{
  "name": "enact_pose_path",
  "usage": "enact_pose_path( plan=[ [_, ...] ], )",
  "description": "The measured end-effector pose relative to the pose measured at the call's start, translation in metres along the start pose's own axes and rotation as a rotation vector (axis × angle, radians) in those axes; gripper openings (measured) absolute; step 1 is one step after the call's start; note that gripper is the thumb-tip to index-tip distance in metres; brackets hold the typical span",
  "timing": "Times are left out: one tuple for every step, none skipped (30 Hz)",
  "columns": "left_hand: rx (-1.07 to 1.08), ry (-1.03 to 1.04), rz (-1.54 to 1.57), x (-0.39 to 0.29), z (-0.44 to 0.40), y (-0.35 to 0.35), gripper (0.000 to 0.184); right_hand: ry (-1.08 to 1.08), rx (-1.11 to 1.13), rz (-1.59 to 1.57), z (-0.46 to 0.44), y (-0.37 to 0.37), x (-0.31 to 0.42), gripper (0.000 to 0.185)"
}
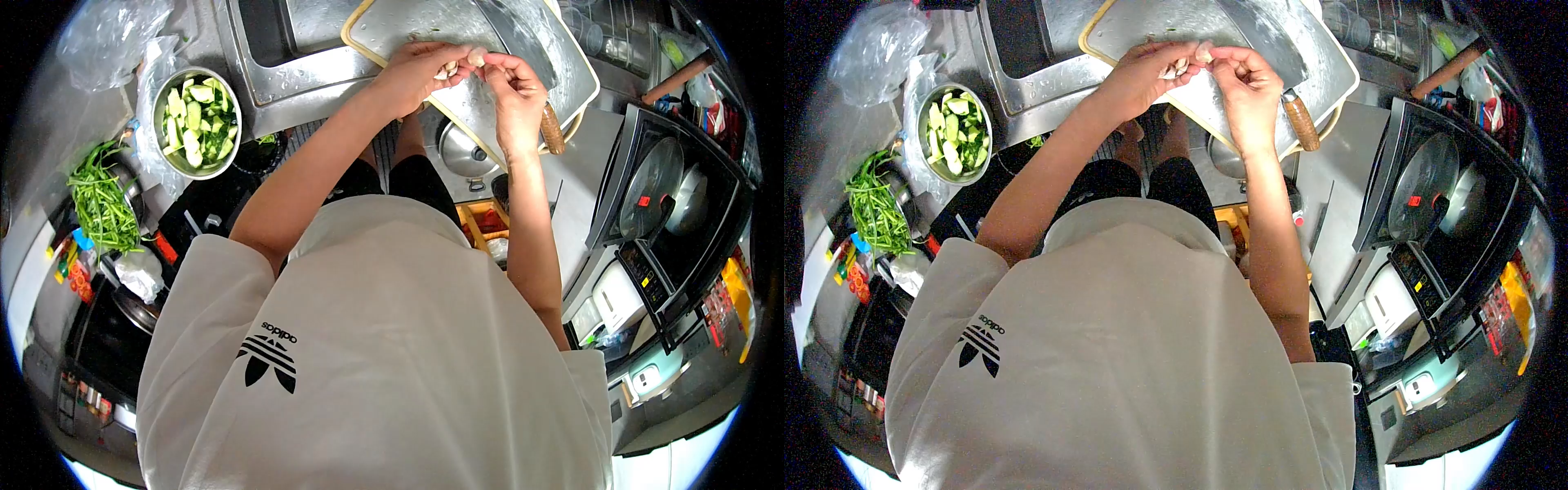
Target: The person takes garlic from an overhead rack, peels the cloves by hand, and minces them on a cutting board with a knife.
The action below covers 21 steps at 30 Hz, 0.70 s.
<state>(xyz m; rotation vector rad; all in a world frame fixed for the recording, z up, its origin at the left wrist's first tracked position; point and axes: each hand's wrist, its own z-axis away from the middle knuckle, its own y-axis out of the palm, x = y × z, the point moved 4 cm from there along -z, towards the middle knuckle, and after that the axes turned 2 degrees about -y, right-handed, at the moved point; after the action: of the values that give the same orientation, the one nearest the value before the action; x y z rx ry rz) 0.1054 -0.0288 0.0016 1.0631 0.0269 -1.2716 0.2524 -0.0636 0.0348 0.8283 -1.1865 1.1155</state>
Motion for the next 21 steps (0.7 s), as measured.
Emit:
enact_pose_path(
  plan=[
    [0.038, 0.049, -0.034, -0.005, 0.003, 0.006, 0.026, -0.011, 0.004, 0.041, 0.001, -0.001, 0.001, 0.011],
    [0.04, 0.045, -0.033, -0.004, 0.002, 0.006, 0.026, -0.022, 0.009, 0.082, 0.002, -0.001, 0.001, 0.01],
    [0.007, 0.001, -0.147, -0.003, -0.002, 0.005, 0.028, -0.02, 0.008, 0.083, 0.003, -0.001, 0.001, 0.01],
    [-0.026, -0.042, -0.261, -0.001, -0.004, 0.004, 0.03, -0.006, 0.01, 0.067, 0.004, 0.002, 0.001, 0.01],
    [-0.026, -0.042, -0.26, -0.001, -0.005, 0.003, 0.03, 0.007, 0.013, 0.049, 0.005, 0.003, 0.001, 0.01],
    [-0.01, -0.036, -0.301, -0.001, -0.005, 0.003, 0.033, 0.006, 0.014, 0.048, 0.005, 0.004, 0.001, 0.01],
    [0.007, -0.031, -0.343, -0.001, -0.006, 0.003, 0.035, 0.009, 0.012, 0.066, 0.006, 0.004, 0.001, 0.01],
    [0.007, -0.03, -0.344, -0.001, -0.007, 0.001, 0.035, 0.011, 0.008, 0.086, 0.006, 0.004, 0.0, 0.01],
    [0.005, -0.031, -0.304, 0.0, -0.009, -0.001, 0.036, 0.011, 0.007, 0.085, 0.005, 0.003, 0.001, 0.01],
    [0.004, -0.033, -0.264, 0.002, -0.009, -0.002, 0.037, 0.017, -0.004, 0.048, 0.005, 0.002, 0.0, 0.011],
    [0.005, -0.034, -0.264, 0.003, -0.009, -0.003, 0.037, 0.024, -0.014, 0.011, 0.004, 0.0, 0.0, 0.011],
    [0.024, -0.054, -0.25, 0.002, -0.006, -0.002, 0.037, 0.024, -0.016, 0.011, 0.003, -0.001, -0.002, 0.011],
    [0.044, -0.074, -0.236, 0.002, -0.004, -0.001, 0.037, 0.089, -0.034, -0.163, 0.001, -0.002, -0.007, 0.012],
    [0.045, -0.075, -0.236, 0.002, -0.005, -0.002, 0.037, 0.152, -0.052, -0.336, 0.001, -0.003, -0.01, 0.012],
    [0.077, -0.108, -0.192, 0.003, -0.004, -0.001, 0.036, 0.152, -0.053, -0.336, 0.0, -0.004, -0.009, 0.012],
    [0.107, -0.142, -0.147, 0.004, -0.004, 0.0, 0.036, 0.197, -0.068, -0.437, -0.001, -0.005, -0.009, 0.013],
    [0.107, -0.142, -0.147, 0.004, -0.004, 0.001, 0.036, 0.244, -0.082, -0.538, -0.001, -0.005, -0.009, 0.013],
    [0.117, -0.133, -0.127, 0.004, -0.003, 0.003, 0.036, 0.244, -0.082, -0.538, -0.001, -0.006, -0.011, 0.013],
    [0.128, -0.125, -0.107, 0.003, -0.002, 0.005, 0.037, 0.277, -0.088, -0.575, -0.001, -0.008, -0.014, 0.013],
    [0.128, -0.125, -0.106, 0.002, -0.003, 0.003, 0.037, 0.31, -0.094, -0.612, -0.001, -0.011, -0.017, 0.013],
    [0.187, -0.136, -0.206, 0.001, -0.004, 0.002, 0.039, 0.31, -0.095, -0.611, -0.003, -0.015, -0.019, 0.013]
  ],
)
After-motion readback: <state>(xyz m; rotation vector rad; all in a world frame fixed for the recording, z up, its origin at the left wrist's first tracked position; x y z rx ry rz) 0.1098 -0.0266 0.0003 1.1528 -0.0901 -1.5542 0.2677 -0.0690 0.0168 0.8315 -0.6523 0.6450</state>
